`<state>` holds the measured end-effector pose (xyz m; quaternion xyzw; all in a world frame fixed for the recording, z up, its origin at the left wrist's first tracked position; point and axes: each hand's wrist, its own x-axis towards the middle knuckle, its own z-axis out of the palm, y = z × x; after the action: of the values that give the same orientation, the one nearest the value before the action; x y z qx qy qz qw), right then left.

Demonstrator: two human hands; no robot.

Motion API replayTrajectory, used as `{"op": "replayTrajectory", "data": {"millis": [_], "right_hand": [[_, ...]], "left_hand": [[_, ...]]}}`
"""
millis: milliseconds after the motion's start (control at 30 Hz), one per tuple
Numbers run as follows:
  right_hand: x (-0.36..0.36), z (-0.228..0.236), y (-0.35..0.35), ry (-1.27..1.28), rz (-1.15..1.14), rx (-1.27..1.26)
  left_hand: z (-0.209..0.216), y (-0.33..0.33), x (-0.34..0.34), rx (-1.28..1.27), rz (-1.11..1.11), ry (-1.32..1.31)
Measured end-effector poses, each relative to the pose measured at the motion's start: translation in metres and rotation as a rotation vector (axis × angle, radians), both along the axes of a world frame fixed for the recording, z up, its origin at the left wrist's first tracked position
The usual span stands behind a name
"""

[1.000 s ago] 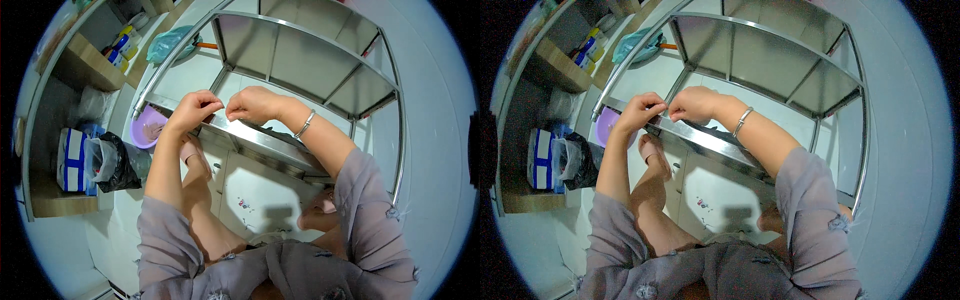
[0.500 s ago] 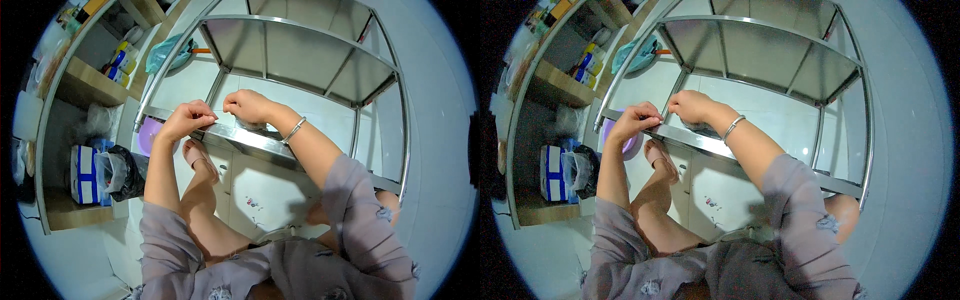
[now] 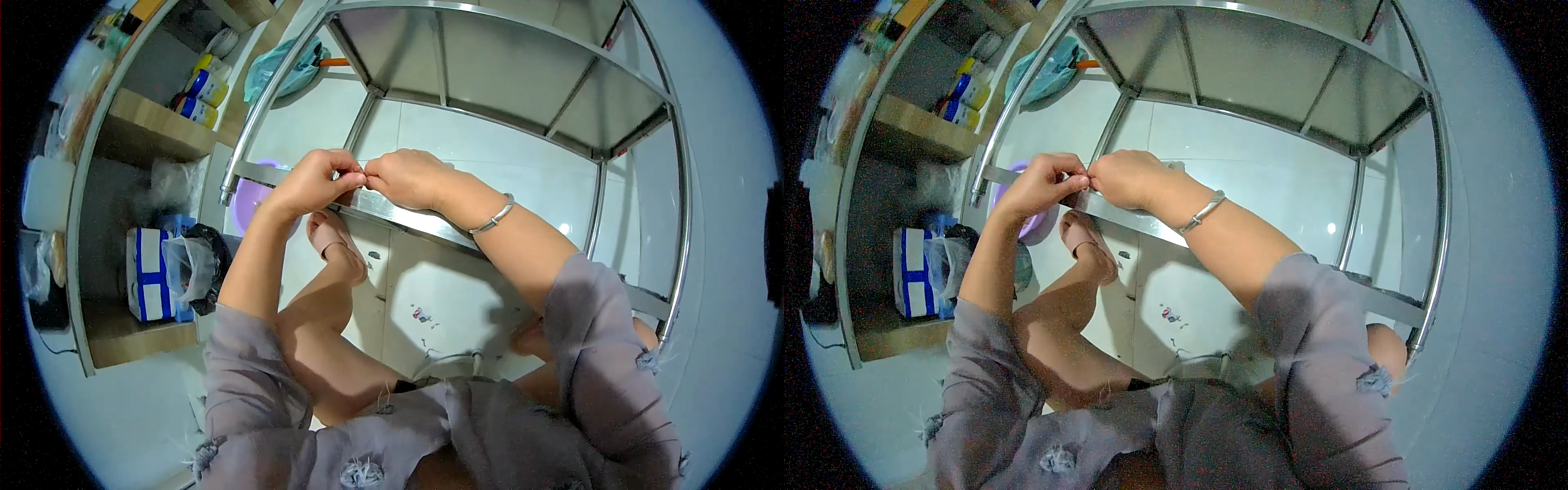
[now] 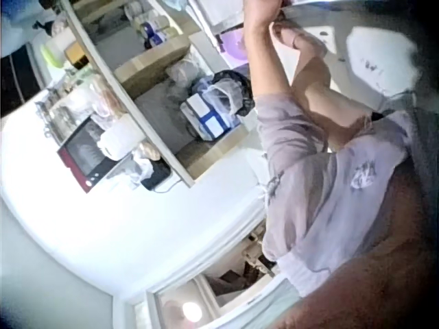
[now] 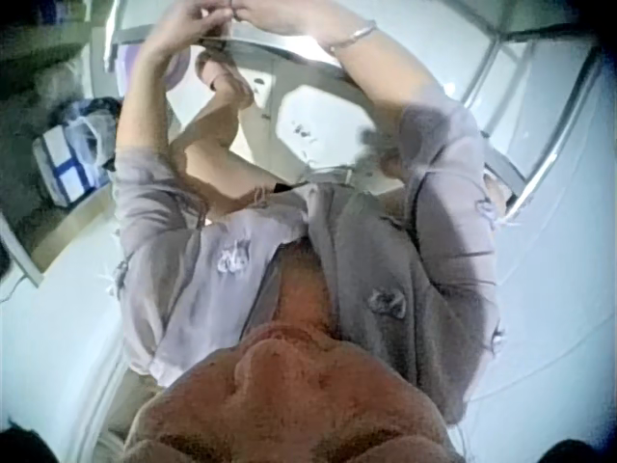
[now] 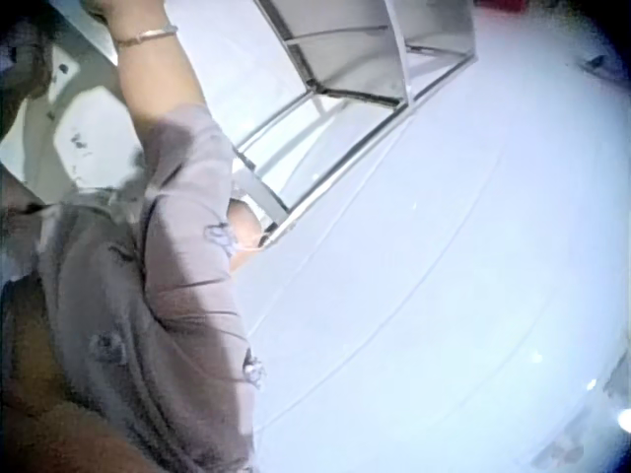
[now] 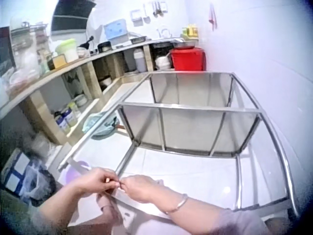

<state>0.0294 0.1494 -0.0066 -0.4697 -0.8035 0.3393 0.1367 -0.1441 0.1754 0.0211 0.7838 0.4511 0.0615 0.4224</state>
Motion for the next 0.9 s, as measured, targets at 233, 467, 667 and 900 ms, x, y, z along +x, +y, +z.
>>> {"op": "replayTrajectory", "data": {"millis": [233, 467, 667, 900], "right_hand": [[0.001, -0.002, 0.002, -0.088, -0.016, 0.074], [0.007, -0.002, 0.01, -0.095, -0.085, 0.013], [0.023, 0.007, 0.019, 0.162, -0.202, -0.111], [-0.026, 0.076, -0.009, 0.404, -0.342, -0.067]], "left_hand": [[-0.001, 0.016, 0.001, -0.292, 0.095, 0.111], [0.006, 0.052, -0.032, -0.385, -0.138, 0.166], [0.02, 0.077, -0.06, -0.262, -0.153, 0.307], [0.025, 0.103, -0.118, 0.088, -0.079, 0.093]]}}
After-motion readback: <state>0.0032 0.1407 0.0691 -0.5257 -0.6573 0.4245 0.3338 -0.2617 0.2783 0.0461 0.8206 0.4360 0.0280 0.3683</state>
